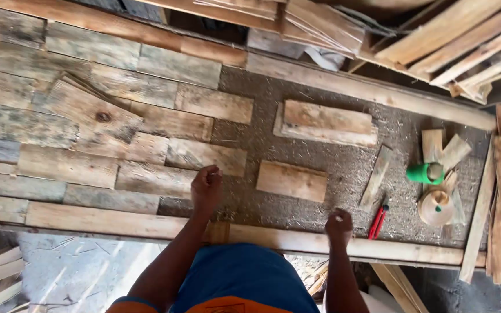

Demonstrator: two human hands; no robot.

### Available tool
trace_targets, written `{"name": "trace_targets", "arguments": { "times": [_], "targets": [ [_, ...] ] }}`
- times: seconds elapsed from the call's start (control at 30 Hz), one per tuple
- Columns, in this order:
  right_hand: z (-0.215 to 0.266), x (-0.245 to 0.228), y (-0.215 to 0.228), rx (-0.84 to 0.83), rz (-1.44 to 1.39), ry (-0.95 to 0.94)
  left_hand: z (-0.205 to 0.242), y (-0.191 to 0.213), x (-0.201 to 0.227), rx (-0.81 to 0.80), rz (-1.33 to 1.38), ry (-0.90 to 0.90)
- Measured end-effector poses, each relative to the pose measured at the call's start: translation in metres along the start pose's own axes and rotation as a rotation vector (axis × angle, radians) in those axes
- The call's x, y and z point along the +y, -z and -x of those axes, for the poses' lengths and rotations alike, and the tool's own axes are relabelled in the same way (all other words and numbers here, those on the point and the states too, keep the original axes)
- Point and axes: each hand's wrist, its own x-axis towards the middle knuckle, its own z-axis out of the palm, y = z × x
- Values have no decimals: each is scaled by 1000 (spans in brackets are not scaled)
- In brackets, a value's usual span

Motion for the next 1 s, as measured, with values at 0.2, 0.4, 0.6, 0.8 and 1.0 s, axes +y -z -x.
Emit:
{"name": "trace_targets", "arguments": {
  "times": [0.2, 0.4, 0.6, 0.8, 1.0],
  "targets": [
    [-62, 46, 45, 138, 415, -5, 51, -38, 28, -258, -183, 15],
    [-95, 20, 63, -114, 496, -185, 72, -74, 17, -322, -310, -59],
    [-107, 10, 68, -154, 534, -301, 96, -85, 35, -451, -367, -10],
    [-128, 39, 59, -107, 489, -258, 105, -84, 35, -428, -406, -86],
    [-125, 26, 72, -192, 345, -446, 88, -89, 23, -344, -427, -48]
  ]
}}
